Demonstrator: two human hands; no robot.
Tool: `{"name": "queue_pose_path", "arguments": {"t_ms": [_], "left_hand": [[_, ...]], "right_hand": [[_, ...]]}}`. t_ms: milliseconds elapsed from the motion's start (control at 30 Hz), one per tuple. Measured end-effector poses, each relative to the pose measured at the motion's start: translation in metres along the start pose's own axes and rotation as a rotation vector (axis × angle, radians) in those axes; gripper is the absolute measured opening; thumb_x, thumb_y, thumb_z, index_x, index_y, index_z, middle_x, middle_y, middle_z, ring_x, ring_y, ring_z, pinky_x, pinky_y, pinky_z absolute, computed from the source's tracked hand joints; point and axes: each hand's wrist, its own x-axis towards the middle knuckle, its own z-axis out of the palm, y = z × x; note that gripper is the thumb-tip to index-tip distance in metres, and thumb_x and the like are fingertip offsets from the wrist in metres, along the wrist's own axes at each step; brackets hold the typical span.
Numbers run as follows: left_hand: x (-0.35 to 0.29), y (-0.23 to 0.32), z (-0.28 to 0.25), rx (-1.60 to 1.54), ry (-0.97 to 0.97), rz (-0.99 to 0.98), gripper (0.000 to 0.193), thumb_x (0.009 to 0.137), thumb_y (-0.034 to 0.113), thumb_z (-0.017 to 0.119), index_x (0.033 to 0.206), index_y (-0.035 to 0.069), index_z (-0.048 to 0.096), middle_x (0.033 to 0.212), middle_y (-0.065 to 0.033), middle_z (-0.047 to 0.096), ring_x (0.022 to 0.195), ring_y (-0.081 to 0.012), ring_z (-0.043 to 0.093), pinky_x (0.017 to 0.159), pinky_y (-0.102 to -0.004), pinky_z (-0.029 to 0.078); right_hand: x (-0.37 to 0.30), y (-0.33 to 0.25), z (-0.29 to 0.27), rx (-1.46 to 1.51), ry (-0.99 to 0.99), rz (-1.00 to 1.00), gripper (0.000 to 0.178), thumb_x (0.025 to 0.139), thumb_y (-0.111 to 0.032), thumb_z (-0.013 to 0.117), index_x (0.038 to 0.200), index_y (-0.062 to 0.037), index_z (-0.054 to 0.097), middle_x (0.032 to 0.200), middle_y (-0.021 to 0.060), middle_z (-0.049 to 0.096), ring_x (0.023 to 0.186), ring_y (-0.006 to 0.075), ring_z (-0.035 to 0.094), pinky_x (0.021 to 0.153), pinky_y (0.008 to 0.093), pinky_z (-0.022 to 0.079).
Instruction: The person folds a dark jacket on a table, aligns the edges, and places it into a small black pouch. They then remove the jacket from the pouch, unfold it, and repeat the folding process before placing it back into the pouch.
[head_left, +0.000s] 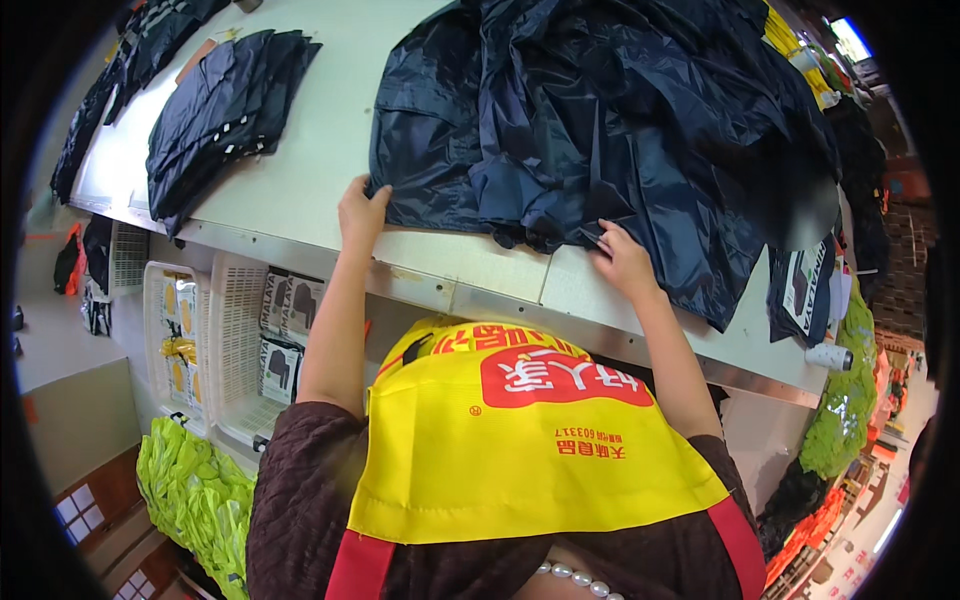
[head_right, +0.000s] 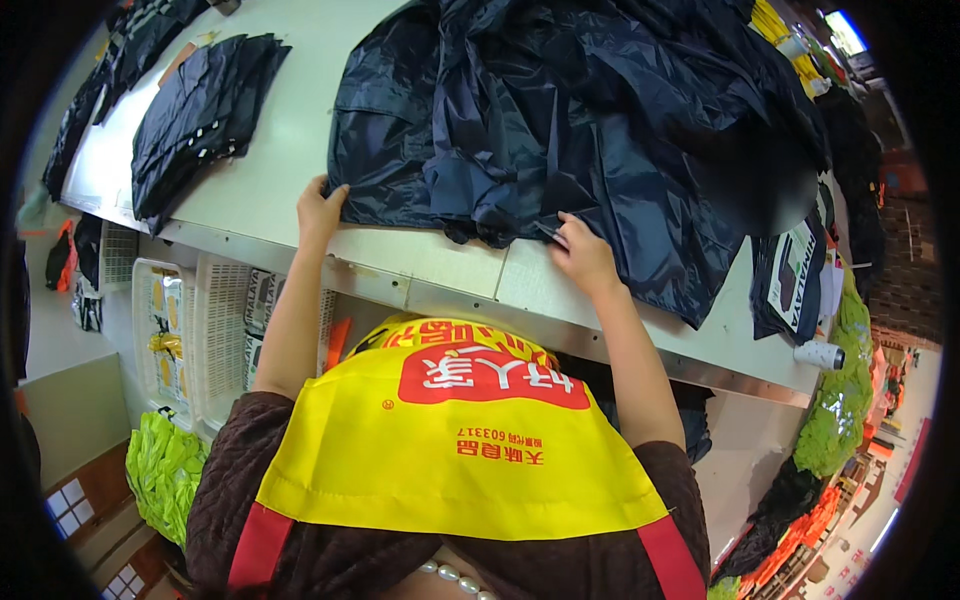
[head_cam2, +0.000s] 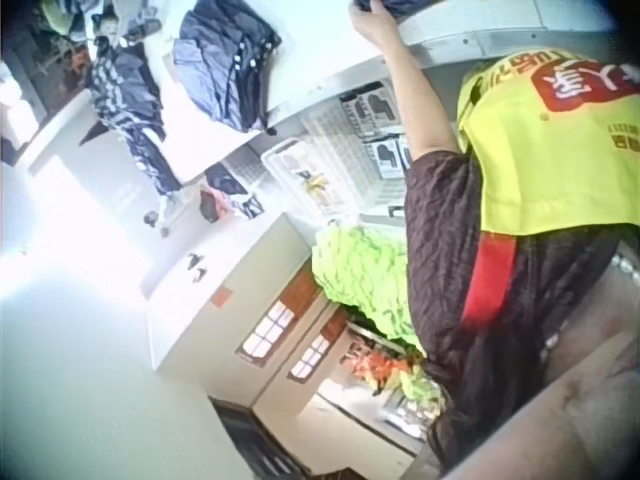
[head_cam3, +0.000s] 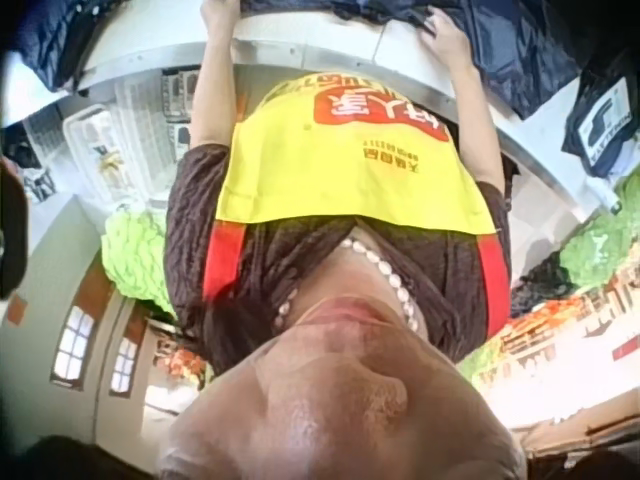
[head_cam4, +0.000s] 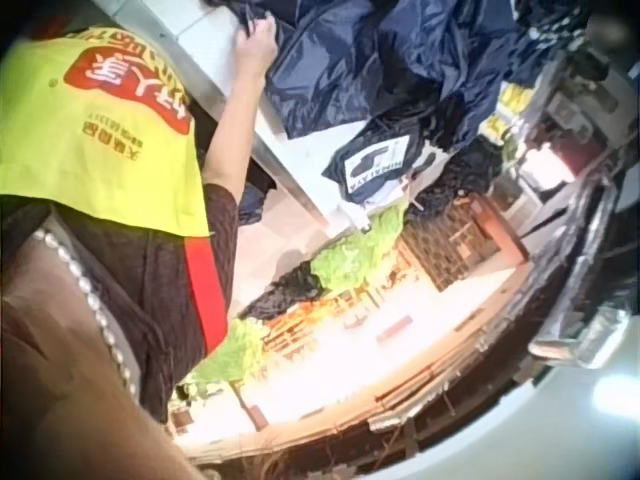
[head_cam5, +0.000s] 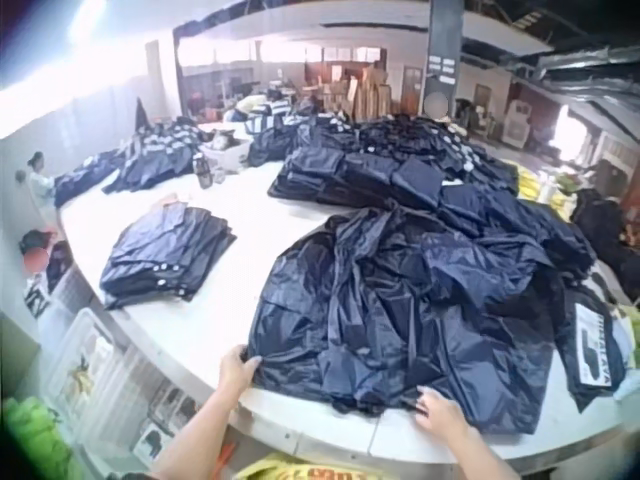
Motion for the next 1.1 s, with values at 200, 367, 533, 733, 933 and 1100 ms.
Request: {"name": "queue_pose_path", "arguments": {"t_ms": [200, 367, 533, 733, 933, 1100], "left_hand": [[-0.012, 0.039, -0.011, 0.326, 0.295, 0.362, 0.044, 0.075, 0.017, 0.069, 0.116, 0.009, 0.056, 0.102, -0.0162, 0.061, 0.097, -0.0339, 0.056, 0.084, -0.0398, 0.044], [-0.020, 0.077, 0.047, -0.154, -0.252, 0.250, 0.038, 0.081, 0.003, 0.059, 0.118, 0.001, 0.054, 0.105, -0.0143, 0.061, 0.098, -0.0236, 0.059, 0.086, -0.0309, 0.046], [-0.009, 0.061, 0.074, -0.457, -0.576, 0.161, 0.042, 0.079, -0.008, 0.044, 0.118, 0.001, 0.055, 0.110, -0.0097, 0.061, 0.104, -0.0206, 0.056, 0.089, -0.0276, 0.044], [-0.046, 0.115, 0.044, -1.307, -0.874, -0.224, 0.048, 0.089, 0.021, 0.053, 0.134, 0.008, 0.040, 0.129, -0.0105, 0.047, 0.120, -0.0223, 0.044, 0.094, -0.0397, 0.040], [-0.072, 0.167, 0.062, -1.115, -0.769, 0.010, 0.060, 0.089, 0.027, 0.060, 0.137, 0.003, 0.033, 0.122, -0.0102, 0.051, 0.111, -0.0159, 0.049, 0.093, -0.0316, 0.040], [-0.067, 0.170, 0.053, -1.080, -0.707, -0.033, 0.034, 0.079, 0.004, 0.069, 0.109, 0.002, 0.054, 0.088, -0.0022, 0.063, 0.079, -0.0074, 0.058, 0.075, -0.0177, 0.046]], "right_hand": [[0.028, -0.033, -0.026, 0.353, 0.053, 0.253, 0.029, 0.076, -0.017, 0.072, 0.073, -0.0002, 0.048, 0.076, 0.0142, 0.062, 0.079, 0.0224, 0.063, 0.071, 0.0284, 0.048], [0.091, -0.056, 0.019, 0.200, 0.311, -0.078, 0.027, 0.073, -0.012, 0.073, 0.087, 0.0025, 0.055, 0.080, 0.0116, 0.060, 0.071, 0.0202, 0.059, 0.066, 0.0314, 0.048], [0.109, -0.064, 0.036, 0.459, 0.244, 0.188, 0.008, 0.080, -0.007, 0.056, 0.087, -0.0040, 0.055, 0.087, 0.0112, 0.061, 0.075, 0.0191, 0.060, 0.067, 0.0285, 0.047], [0.111, -0.046, 0.019, 1.625, 0.393, 0.436, 0.036, 0.090, -0.024, 0.051, 0.122, -0.0090, 0.051, 0.113, 0.0093, 0.058, 0.103, 0.0255, 0.056, 0.091, 0.0323, 0.045], [0.077, -0.098, 0.031, 1.606, 0.318, 0.307, 0.040, 0.094, -0.027, 0.048, 0.127, -0.0044, 0.048, 0.119, 0.0078, 0.056, 0.107, 0.0178, 0.056, 0.095, 0.0285, 0.043], [0.054, -0.056, 0.029, 1.476, 0.283, 0.489, 0.035, 0.093, -0.021, 0.050, 0.124, -0.0057, 0.045, 0.117, 0.0071, 0.057, 0.105, 0.0177, 0.055, 0.094, 0.0287, 0.043]]}}
